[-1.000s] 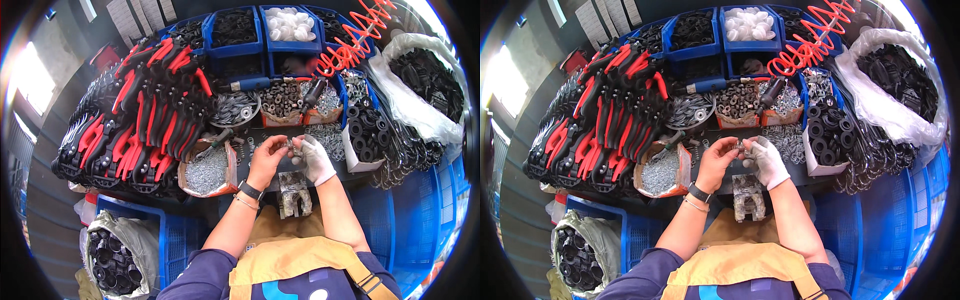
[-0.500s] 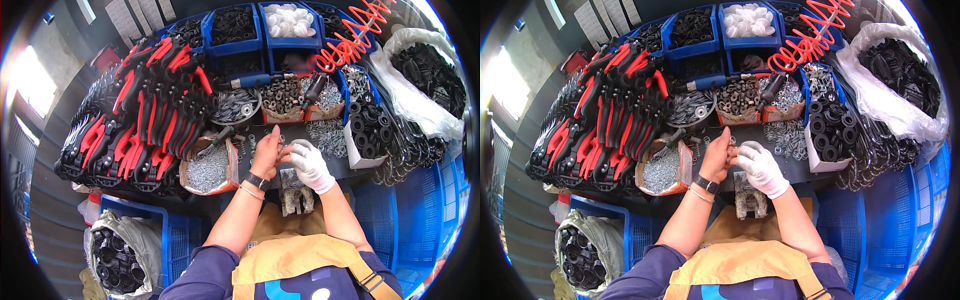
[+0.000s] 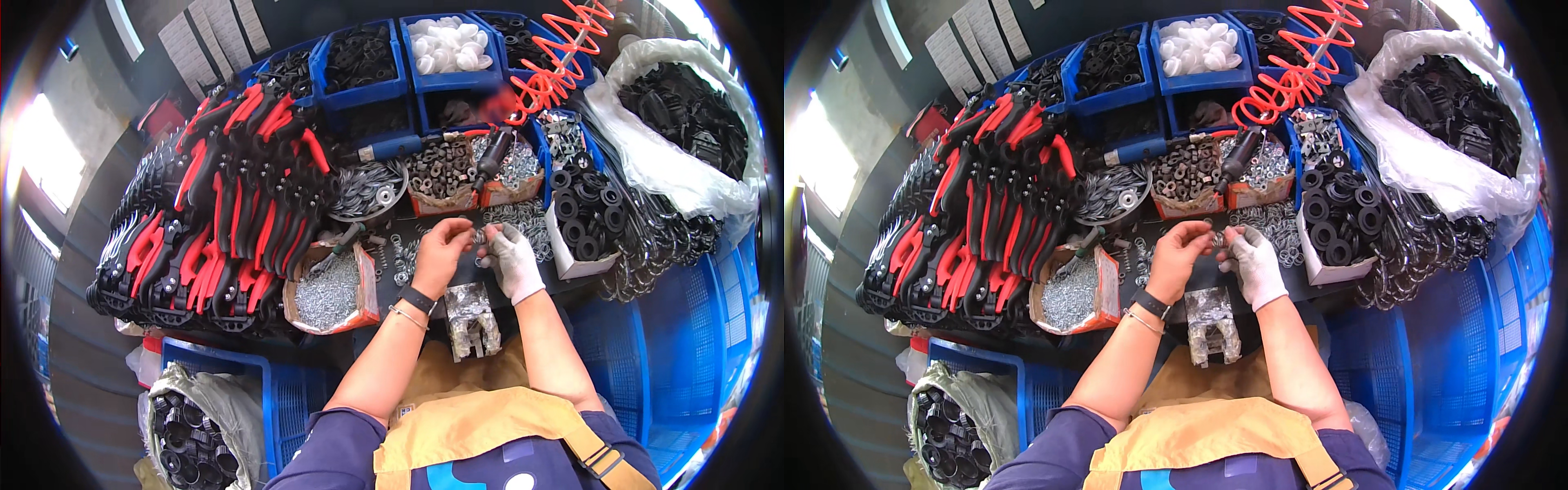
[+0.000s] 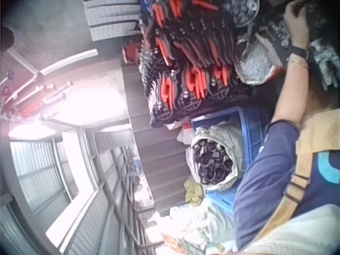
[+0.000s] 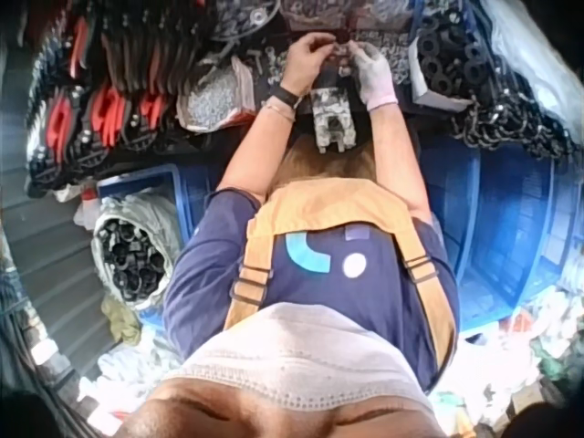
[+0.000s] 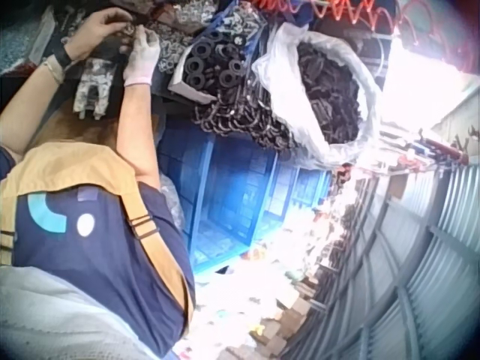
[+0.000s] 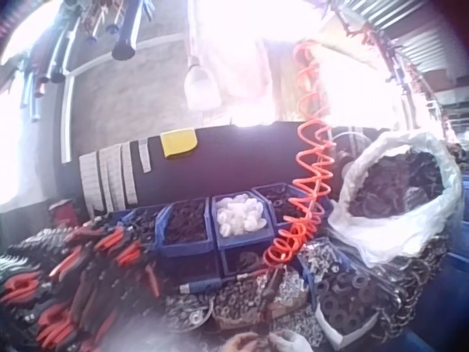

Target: The person assembles small metal components by hand, joining them with nuts, screws, and washers at a workstation.

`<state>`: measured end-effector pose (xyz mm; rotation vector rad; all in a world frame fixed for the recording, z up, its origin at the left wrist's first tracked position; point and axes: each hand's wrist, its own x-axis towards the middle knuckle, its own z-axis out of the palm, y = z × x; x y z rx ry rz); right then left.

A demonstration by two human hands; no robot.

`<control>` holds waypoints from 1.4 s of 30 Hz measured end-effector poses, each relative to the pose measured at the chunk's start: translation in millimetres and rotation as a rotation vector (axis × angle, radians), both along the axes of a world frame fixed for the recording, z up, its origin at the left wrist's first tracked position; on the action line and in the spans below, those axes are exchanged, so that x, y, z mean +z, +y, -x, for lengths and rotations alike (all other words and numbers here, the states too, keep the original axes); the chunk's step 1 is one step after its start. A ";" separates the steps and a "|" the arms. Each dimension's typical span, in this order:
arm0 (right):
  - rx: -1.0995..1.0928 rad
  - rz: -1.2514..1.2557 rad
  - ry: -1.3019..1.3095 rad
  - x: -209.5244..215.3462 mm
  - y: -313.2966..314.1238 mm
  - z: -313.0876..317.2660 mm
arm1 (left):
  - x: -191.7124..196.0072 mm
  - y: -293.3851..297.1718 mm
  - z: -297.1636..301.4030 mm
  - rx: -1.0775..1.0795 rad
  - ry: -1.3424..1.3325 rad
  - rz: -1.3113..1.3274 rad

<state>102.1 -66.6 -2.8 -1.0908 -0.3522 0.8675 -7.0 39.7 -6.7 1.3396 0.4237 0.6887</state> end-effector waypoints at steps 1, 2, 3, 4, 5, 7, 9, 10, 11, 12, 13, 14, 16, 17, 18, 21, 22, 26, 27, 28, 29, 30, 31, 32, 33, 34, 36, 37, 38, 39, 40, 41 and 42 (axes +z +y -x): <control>-0.005 -0.003 -0.002 -0.1 -0.9 0.5 | 0.7 0.5 -1.3 -0.005 -0.002 -0.003; -0.015 0.016 -0.066 0.2 -1.4 0.8 | 1.7 1.4 -1.8 -0.038 -0.041 0.096; -0.025 0.037 -0.127 -0.1 -2.6 1.3 | 6.0 -0.4 -1.1 -0.070 -0.077 0.197; -0.024 0.044 -0.093 -0.2 -4.0 1.0 | 20.5 -10.5 1.4 -0.082 -0.092 0.149; -0.028 0.043 -0.092 -1.3 -4.6 0.7 | 14.0 -11.1 -0.2 -0.086 -0.091 0.148; -0.047 0.011 -0.057 -2.4 -2.9 1.7 | -0.7 -8.6 -1.9 -0.106 -0.037 -0.088; -0.034 0.001 -0.036 -0.3 -5.2 1.4 | -4.2 -5.6 -3.5 -0.093 0.002 -0.069; -0.021 -0.008 -0.013 0.7 -7.3 0.9 | -0.5 -6.4 -3.8 -0.117 -0.014 -0.006; -0.022 -0.007 -0.013 1.7 -9.6 0.3 | 1.6 -7.2 -4.0 -0.141 -0.031 0.058; 0.002 -0.018 0.003 3.1 -11.6 0.0 | 0.5 -8.1 -4.5 -0.141 -0.030 0.057; 0.025 -0.029 0.020 4.6 -13.3 0.2 | -1.6 -9.6 -5.7 -0.120 -0.097 0.140; 0.024 -0.030 0.020 6.6 -14.5 0.7 | -3.4 -10.2 -6.3 -0.098 -0.163 0.223; 0.072 -0.033 -0.181 9.1 -16.6 1.8 | -5.0 -8.4 -7.0 -0.071 -0.095 0.118; 0.071 -0.033 -0.180 9.3 -16.6 1.2 | -5.5 -6.8 -8.0 -0.044 -0.030 0.012; -0.037 0.049 -0.697 10.1 -16.8 -0.5 | -5.0 -5.8 -10.2 0.056 0.126 -0.283; -0.201 0.027 -1.428 15.0 -12.7 -5.1 | -3.1 -2.3 -16.9 0.137 0.312 -0.793; -0.254 -0.088 -1.641 17.1 -10.1 -5.6 | -6.8 -1.1 -19.0 0.131 0.360 -0.912; -0.257 -0.266 -1.962 19.2 -16.3 6.2 | -8.5 17.1 -26.9 0.068 0.442 -0.516; -0.215 -0.281 -1.997 17.1 -20.6 5.2 | -6.0 24.7 -28.3 0.072 0.443 -0.517; -0.192 -0.290 -2.021 14.8 -23.3 4.6 | -3.5 33.9 -27.4 -0.084 0.405 -0.010; -0.189 -0.296 -2.019 11.2 -21.9 3.2 | -2.8 39.0 -25.6 -0.235 0.344 0.496; -0.184 -0.155 -1.892 6.3 -19.5 2.1 | 7.4 29.1 -25.9 -0.132 0.385 0.384; -0.178 -0.018 -1.760 2.9 -17.9 1.9 | 6.7 24.6 -27.4 -0.129 0.386 0.386; -0.229 0.056 -1.548 1.0 -13.8 2.4 | 4.9 19.3 -28.5 0.046 0.395 -0.182; -0.314 0.095 -1.425 7.2 -10.4 3.7 | 3.5 13.4 -29.0 0.219 0.380 -0.750; -0.341 0.106 -1.309 2.4 -5.3 -1.8 | 2.3 7.6 -29.5 0.339 0.405 -0.906; -0.235 0.170 -0.821 7.9 -2.8 -4.4 | 3.3 2.1 -25.3 0.331 0.317 -0.894; -0.242 0.180 -0.820 8.8 0.8 -6.4 | 5.5 -0.1 -24.2 0.325 0.229 -0.882; -0.168 0.135 -0.556 9.2 4.5 -10.0 | 7.8 -1.3 -22.6 0.266 0.202 -0.822; -0.090 0.085 -0.293 10.3 5.6 -12.5 | 7.4 -2.0 -20.9 0.262 0.200 -0.817; -0.037 0.070 -0.241 8.1 6.1 -15.9 | 6.5 -2.3 -20.3 0.151 0.159 -0.656; -0.040 0.076 -0.241 8.2 4.1 -16.2 | 5.3 -3.1 -20.5 0.042 0.117 -0.494; -0.043 0.069 -0.211 9.1 5.4 -15.3 | 5.0 -2.9 -21.3 -0.065 0.076 -0.335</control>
